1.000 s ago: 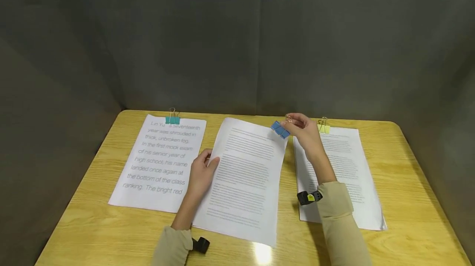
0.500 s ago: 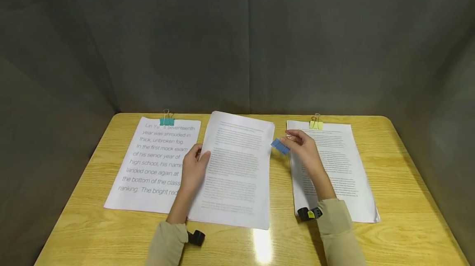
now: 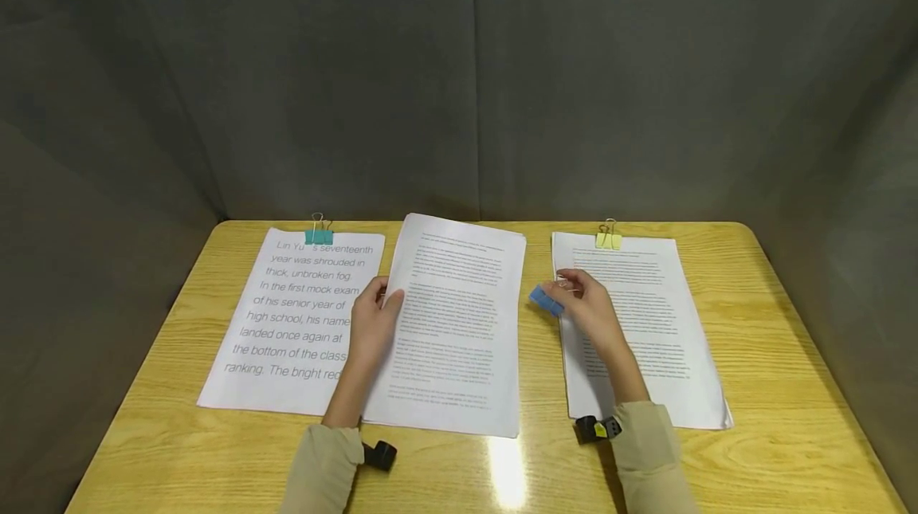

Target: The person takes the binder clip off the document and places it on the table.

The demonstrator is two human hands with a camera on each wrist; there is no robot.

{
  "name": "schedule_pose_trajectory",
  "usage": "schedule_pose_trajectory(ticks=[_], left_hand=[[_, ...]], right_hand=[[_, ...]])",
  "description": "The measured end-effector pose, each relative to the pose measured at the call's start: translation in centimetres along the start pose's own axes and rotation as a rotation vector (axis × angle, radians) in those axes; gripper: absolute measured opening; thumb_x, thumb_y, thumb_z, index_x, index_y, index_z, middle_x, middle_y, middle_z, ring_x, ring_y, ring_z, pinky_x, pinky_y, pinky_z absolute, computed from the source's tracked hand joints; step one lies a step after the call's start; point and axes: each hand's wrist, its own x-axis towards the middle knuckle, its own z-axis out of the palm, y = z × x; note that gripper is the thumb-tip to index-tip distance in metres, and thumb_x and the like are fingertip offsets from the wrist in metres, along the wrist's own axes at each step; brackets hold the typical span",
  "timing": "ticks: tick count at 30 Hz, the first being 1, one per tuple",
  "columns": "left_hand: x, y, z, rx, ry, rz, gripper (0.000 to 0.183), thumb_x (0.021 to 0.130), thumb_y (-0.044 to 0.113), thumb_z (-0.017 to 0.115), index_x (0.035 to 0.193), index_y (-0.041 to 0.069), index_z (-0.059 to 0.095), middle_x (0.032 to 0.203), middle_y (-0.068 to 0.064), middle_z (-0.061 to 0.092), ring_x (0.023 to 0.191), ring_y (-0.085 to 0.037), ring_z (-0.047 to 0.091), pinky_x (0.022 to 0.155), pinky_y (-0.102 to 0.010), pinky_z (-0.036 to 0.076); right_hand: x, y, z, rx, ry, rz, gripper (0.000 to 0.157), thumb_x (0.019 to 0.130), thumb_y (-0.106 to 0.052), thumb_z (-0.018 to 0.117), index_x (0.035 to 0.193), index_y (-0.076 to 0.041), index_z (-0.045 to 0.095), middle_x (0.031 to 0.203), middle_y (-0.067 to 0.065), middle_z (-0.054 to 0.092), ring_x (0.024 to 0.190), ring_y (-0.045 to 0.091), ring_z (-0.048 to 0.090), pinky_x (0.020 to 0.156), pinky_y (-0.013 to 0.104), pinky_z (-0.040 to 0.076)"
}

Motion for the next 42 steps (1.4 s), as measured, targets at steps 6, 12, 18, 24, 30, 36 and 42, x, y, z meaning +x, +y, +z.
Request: schedule_pose_trajectory(ticks=[6, 12, 18, 24, 30, 36, 42], left_hand=[[0.2, -0.4, 0.1, -0.005, 0.001, -0.024, 0.023, 0.101, 0.006, 0.062, 0.121, -0.002, 0.067, 0.104, -0.015, 0.07, 0.081, -0.024, 0.066, 0.068, -0.031, 0.053], [0.3, -0.5, 0.1, 0.002, 0.009, -0.061, 0.024, 0.102, 0.008, 0.059, 0.124, -0.002, 0.066, 0.107, -0.015, 0.07, 0.085, -0.024, 0.066, 0.072, -0.032, 0.053], [0.5, -0.6, 0.4, -0.004, 0.01, -0.07, 0.024, 0.103, 0.008, 0.057, 0.123, -0.003, 0.066, 0.107, -0.015, 0.069, 0.087, -0.025, 0.065, 0.075, -0.033, 0.052], [0.8, -0.7, 0.7, 0.016, -0.001, -0.073, 0.025, 0.104, 0.009, 0.057, 0.124, -0.003, 0.065, 0.106, -0.015, 0.069, 0.088, -0.025, 0.065, 0.078, -0.034, 0.053], [0.9, -0.9, 0.7, 0.023, -0.001, -0.079, 0.026, 0.104, 0.009, 0.056, 0.125, -0.003, 0.064, 0.103, -0.014, 0.069, 0.083, -0.023, 0.064, 0.073, -0.033, 0.052], [1.0, -1.1, 0.6, 0.006, -0.014, -0.087, 0.027, 0.105, 0.009, 0.054, 0.127, -0.003, 0.063, 0.104, -0.015, 0.068, 0.082, -0.023, 0.063, 0.071, -0.032, 0.051], [1.2, -1.4, 0.5, 0.029, -0.036, -0.093, 0.029, 0.106, 0.01, 0.051, 0.13, -0.002, 0.062, 0.105, -0.014, 0.067, 0.083, -0.023, 0.065, 0.071, -0.033, 0.052]], right_hand=[[-0.4, 0.3, 0.4, -0.08, -0.074, -0.001, 0.059, 0.102, -0.032, 0.065, 0.142, 0.009, 0.053, 0.133, 0.026, 0.061, 0.102, 0.019, 0.061, 0.081, 0.026, 0.051], [-0.4, 0.3, 0.6, -0.101, -0.153, -0.028, 0.057, 0.103, -0.031, 0.064, 0.141, 0.01, 0.053, 0.135, 0.028, 0.061, 0.109, 0.029, 0.064, 0.087, 0.034, 0.053], [-0.5, 0.2, 0.6, -0.13, -0.189, -0.032, 0.057, 0.104, -0.031, 0.063, 0.142, 0.009, 0.053, 0.134, 0.027, 0.061, 0.111, 0.032, 0.064, 0.088, 0.038, 0.054], [-0.6, 0.4, 0.4, -0.127, -0.195, -0.064, 0.055, 0.104, -0.03, 0.064, 0.14, 0.01, 0.054, 0.132, 0.027, 0.063, 0.107, 0.031, 0.065, 0.086, 0.037, 0.056], [-0.7, 0.6, 0.3, -0.176, -0.183, -0.099, 0.054, 0.103, -0.03, 0.064, 0.138, 0.01, 0.056, 0.131, 0.026, 0.064, 0.106, 0.029, 0.066, 0.083, 0.035, 0.056], [-0.8, 0.5, 0.0, -0.215, -0.179, -0.109, 0.055, 0.103, -0.03, 0.065, 0.138, 0.011, 0.057, 0.131, 0.026, 0.065, 0.112, 0.034, 0.064, 0.087, 0.04, 0.055], [-0.7, 0.5, -0.4, -0.238, -0.19, -0.109, 0.057, 0.103, -0.031, 0.065, 0.14, 0.012, 0.055, 0.135, 0.027, 0.062, 0.122, 0.041, 0.061, 0.098, 0.05, 0.052]])
